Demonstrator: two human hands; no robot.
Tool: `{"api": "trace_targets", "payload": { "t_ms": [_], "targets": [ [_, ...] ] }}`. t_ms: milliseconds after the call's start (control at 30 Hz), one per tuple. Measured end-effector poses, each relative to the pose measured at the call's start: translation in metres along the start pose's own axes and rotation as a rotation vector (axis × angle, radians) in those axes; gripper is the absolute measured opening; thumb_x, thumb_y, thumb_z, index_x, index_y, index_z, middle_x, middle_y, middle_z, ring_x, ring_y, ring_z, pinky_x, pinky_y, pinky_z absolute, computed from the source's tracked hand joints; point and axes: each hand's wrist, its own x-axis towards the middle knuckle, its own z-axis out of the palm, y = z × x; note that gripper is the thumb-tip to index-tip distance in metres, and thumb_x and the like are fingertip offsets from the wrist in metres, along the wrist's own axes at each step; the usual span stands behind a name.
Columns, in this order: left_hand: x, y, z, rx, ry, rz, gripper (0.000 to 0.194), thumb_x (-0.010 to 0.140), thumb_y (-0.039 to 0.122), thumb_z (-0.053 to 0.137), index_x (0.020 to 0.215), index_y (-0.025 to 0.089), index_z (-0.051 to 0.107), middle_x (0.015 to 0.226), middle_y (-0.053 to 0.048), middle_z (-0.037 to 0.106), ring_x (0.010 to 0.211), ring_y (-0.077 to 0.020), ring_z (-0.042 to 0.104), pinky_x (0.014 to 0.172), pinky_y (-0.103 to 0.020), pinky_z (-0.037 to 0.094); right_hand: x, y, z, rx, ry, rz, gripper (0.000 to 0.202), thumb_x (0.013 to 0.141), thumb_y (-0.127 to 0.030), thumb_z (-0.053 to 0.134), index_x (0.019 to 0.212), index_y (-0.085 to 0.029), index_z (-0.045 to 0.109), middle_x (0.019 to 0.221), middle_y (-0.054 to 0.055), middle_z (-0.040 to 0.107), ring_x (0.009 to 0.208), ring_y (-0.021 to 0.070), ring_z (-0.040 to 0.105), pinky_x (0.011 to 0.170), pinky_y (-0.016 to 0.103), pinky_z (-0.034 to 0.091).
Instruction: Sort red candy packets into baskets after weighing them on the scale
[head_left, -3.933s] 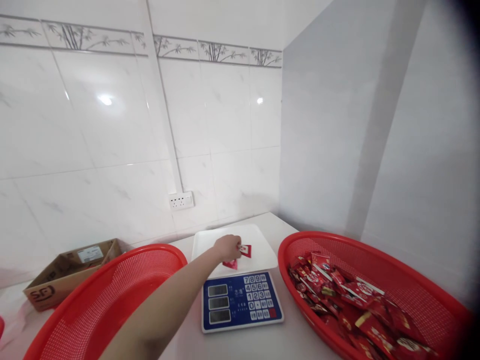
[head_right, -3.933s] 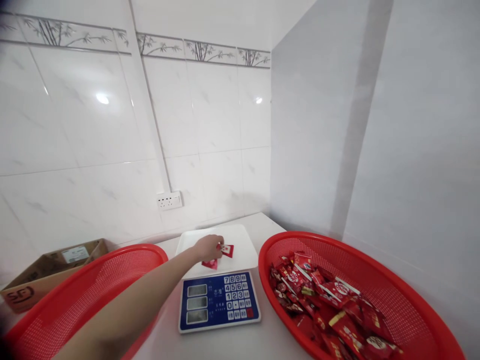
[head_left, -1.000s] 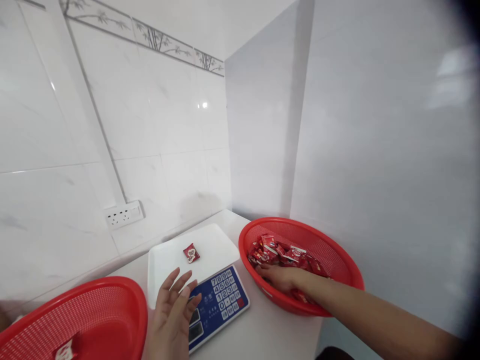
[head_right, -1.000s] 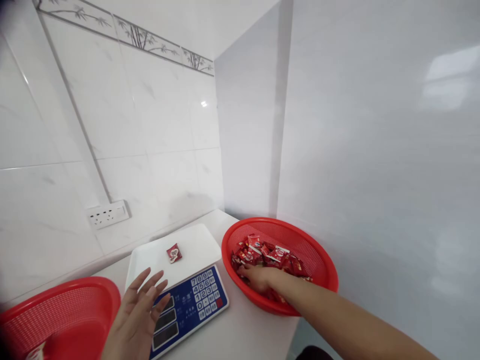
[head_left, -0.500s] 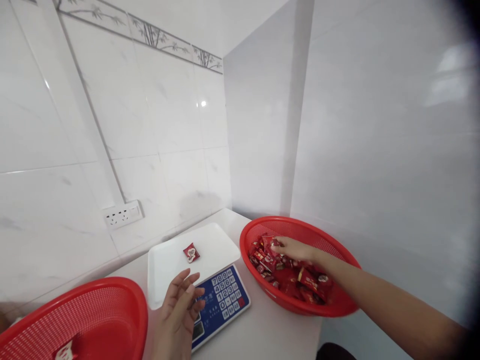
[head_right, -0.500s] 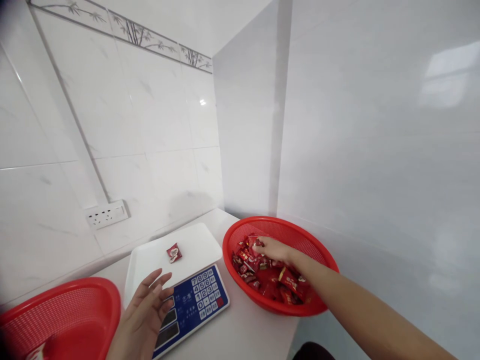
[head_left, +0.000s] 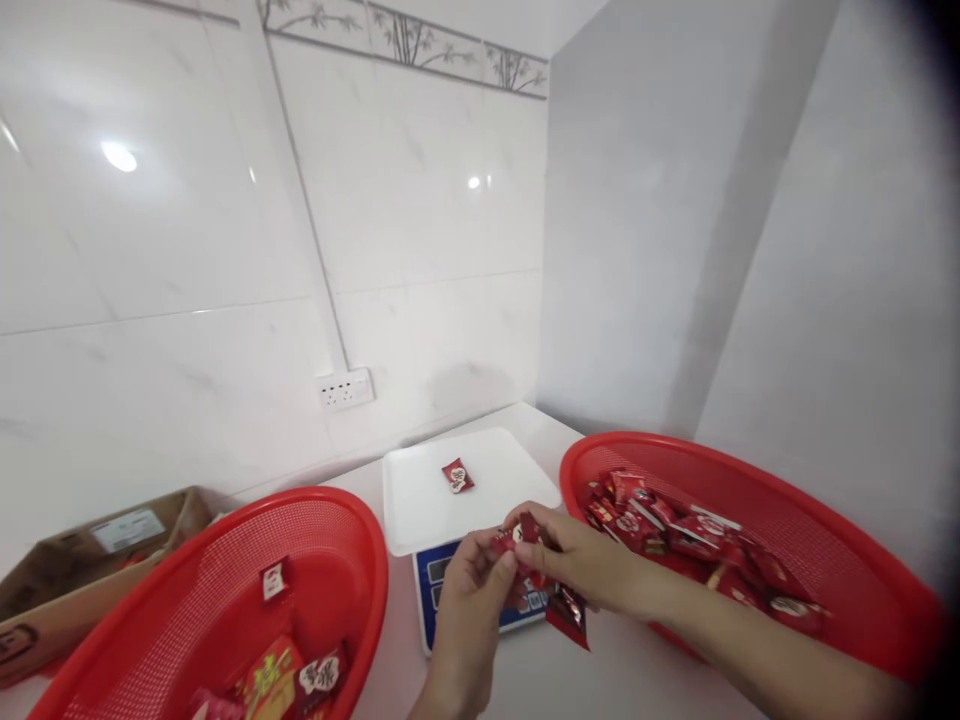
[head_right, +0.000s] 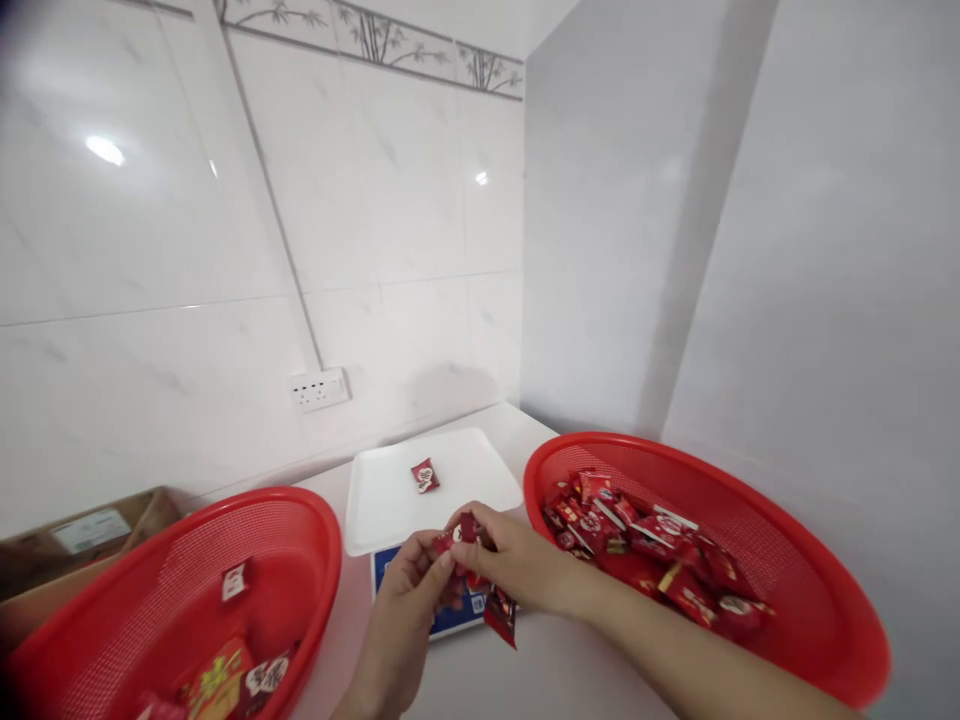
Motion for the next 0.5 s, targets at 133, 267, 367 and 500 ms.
{"api": "trace_targets", "payload": {
  "t_ms": [133,267,367,500],
  "targets": [
    [0.002,0.011,-0.010,0.004,0.093,0.056,0.018,0.072,0.031,0.064,0.076,0.016,0.054,0.065,0.003,0.054,0.056,-0.0078,0.048,0.052,-0.019,0.040,0.009,0.002,0.008,-0.147,0.102,-0.020,0.022,0.069,-0.032,0.062,0.083,-0.022,0.049,0.068,-0.006,0.056,0.063,0.0113,0.050,0.057,0.021,0.038],
    [0.005,0.015,-0.016,-0.003,0.072,0.054,0.018,0.069,0.029,0.066,0.075,0.015,0.055,0.063,0.003,0.053,0.054,-0.0074,0.047,0.051,-0.019,0.039,0.015,0.004,0.006,-0.050,0.133,-0.019,0.026,0.077,-0.045,0.049,0.074,-0.019,0.053,0.069,-0.002,0.058,0.064,0.0135,0.053,0.058,0.024,0.041],
    [0.007,0.014,-0.019,-0.046,0.065,0.035,0.019,0.068,0.029,0.067,0.076,0.015,0.056,0.063,0.003,0.053,0.052,-0.0064,0.046,0.050,-0.018,0.038,0.016,0.003,0.005,0.094,0.091,0.138,0.036,0.074,-0.055,0.047,0.076,-0.019,0.055,0.056,-0.004,0.052,0.046,0.0100,0.046,0.040,0.021,0.034],
    [0.010,0.012,-0.022,-0.088,0.064,0.008,0.018,0.069,0.028,0.067,0.077,0.015,0.056,0.064,0.003,0.052,0.053,-0.0057,0.045,0.051,-0.018,0.037,0.016,0.003,0.003,0.142,0.072,0.224,0.041,0.068,-0.058,0.053,0.083,-0.019,0.059,0.051,-0.006,0.047,0.038,0.0070,0.038,0.031,0.018,0.024]
  ]
}}
